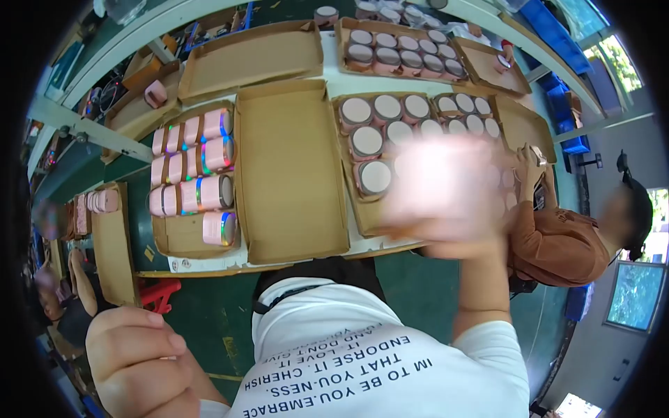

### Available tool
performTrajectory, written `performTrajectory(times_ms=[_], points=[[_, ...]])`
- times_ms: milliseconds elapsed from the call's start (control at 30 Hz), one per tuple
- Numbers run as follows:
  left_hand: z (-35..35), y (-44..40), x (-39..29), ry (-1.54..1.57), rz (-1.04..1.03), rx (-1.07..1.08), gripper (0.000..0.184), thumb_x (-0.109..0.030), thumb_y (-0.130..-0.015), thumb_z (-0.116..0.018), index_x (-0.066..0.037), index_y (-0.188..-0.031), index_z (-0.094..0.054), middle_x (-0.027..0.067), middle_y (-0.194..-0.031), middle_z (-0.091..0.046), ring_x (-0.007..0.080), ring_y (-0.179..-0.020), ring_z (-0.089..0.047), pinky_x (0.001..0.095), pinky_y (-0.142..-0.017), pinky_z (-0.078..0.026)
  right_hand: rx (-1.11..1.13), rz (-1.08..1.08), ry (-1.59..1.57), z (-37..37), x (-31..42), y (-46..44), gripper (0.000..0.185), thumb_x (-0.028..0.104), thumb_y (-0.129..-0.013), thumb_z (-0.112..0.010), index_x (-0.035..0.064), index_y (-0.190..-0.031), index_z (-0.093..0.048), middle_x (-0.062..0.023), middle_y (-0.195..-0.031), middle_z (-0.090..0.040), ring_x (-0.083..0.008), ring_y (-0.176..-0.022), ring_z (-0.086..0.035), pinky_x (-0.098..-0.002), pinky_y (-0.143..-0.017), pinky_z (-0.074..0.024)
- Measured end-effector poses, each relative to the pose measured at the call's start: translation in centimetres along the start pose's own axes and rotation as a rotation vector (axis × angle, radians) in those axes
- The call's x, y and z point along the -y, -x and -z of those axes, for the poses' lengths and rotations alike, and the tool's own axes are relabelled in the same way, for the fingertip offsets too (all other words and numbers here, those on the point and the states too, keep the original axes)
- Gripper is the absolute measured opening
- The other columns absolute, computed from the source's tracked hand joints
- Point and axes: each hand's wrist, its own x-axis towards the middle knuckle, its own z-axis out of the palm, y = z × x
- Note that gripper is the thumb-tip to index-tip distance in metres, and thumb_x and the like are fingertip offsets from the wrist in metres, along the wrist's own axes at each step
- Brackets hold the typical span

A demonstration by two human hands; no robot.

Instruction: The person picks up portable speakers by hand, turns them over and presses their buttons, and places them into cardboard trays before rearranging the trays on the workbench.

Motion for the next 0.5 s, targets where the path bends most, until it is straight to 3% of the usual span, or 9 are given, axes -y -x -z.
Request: performTrajectory(times_ms=[33, 67, 100, 267, 333, 367, 500], points=[[-0.8, -0.5, 0.0, -0.082, -0.042, -0.072, 0.009, -0.013, -0.074, -0.058, -0.006, -0.080, -0.060, 0.0078, -0.081, -0.061, 0.0205, -0.066, -0.059, 0.0344, -0.061, -0.052, 0.429, 0.162, 0.345, -2.3, -0.2, -1.9, 0.076, 0.021, -0.061, -0.073, 0.0044, -0.128, -0.041, -0.0148, -0.123, -0.047, -0.0271, -0.116, -0.045, -0.0396, -0.095, -0.0409], [-1.3, -0.7, 0.0, -0.154, -0.076, -0.145, 0.011, -0.013, -0.070, -0.061, -0.004, -0.077, -0.057, 0.0103, -0.076, -0.059, 0.0234, -0.064, -0.058, 0.0360, -0.058, -0.053, 0.545, 0.096, 0.623, -2.8, -6.2, 0.2, 0.091, 0.015, -0.047, -0.077, 0.0057, -0.130, -0.040, -0.0177, -0.123, -0.044, -0.0312, -0.117, -0.045, -0.0390, -0.093, -0.0426], [0.8, -2.5, 0.2, -0.170, -0.101, 0.160, 0.010, -0.012, -0.073, -0.061, -0.005, -0.080, -0.059, 0.0089, -0.081, -0.061, 0.0228, -0.069, -0.060, 0.0342, -0.060, -0.053, 0.581, -0.089, 0.654, -2.8, -8.9, 1.8, 0.090, 0.013, -0.048, -0.074, 0.0073, -0.130, -0.040, -0.0204, -0.124, -0.043, -0.0370, -0.117, -0.044, -0.0400, -0.095, -0.0412], [0.3, -2.5, -0.6, -0.087, -0.103, 0.217, 0.011, -0.016, -0.079, -0.060, -0.011, -0.089, -0.063, 0.0058, -0.091, -0.062, 0.0226, -0.075, -0.061, 0.0338, -0.064, -0.053, 0.568, -0.329, 0.753, 1.2, -16.1, 5.0, 0.090, 0.010, -0.049, -0.073, 0.0078, -0.132, -0.038, -0.0225, -0.126, -0.041, -0.0397, -0.117, -0.043, -0.0422, -0.097, -0.0404], [-1.6, -1.3, -1.3, -0.114, -0.041, -0.124, 0.014, -0.019, -0.080, -0.061, -0.015, -0.092, -0.064, 0.0023, -0.093, -0.062, 0.0230, -0.075, -0.061, 0.0341, -0.063, -0.052, 0.627, -0.312, 0.856, 2.8, -17.4, 5.4, 0.091, 0.009, -0.049, -0.073, 0.0081, -0.133, -0.036, -0.0221, -0.126, -0.041, -0.0400, -0.116, -0.044, -0.0420, -0.097, -0.0397], [-1.9, -1.3, -2.2, -0.153, 0.048, -0.150, 0.015, -0.025, -0.084, -0.059, -0.018, -0.096, -0.065, -0.0011, -0.095, -0.062, 0.0213, -0.078, -0.061, 0.0334, -0.064, -0.052, 0.674, -0.275, 0.985, 3.4, -18.2, 5.8, 0.091, 0.008, -0.050, -0.073, 0.0083, -0.133, -0.035, -0.0212, -0.126, -0.041, -0.0398, -0.116, -0.043, -0.0427, -0.099, -0.0385], [-1.8, -1.3, -2.1, -0.152, 0.012, -0.194, 0.019, -0.033, -0.088, -0.055, -0.022, -0.102, -0.064, -0.0028, -0.098, -0.061, 0.0180, -0.080, -0.061, 0.0313, -0.066, -0.051, 0.692, -0.239, 1.230, 5.2, -20.4, 6.9, 0.088, 0.005, -0.053, -0.072, 0.0093, -0.133, -0.035, -0.0183, -0.128, -0.038, -0.0381, -0.120, -0.038, -0.0463, -0.101, -0.0345]])
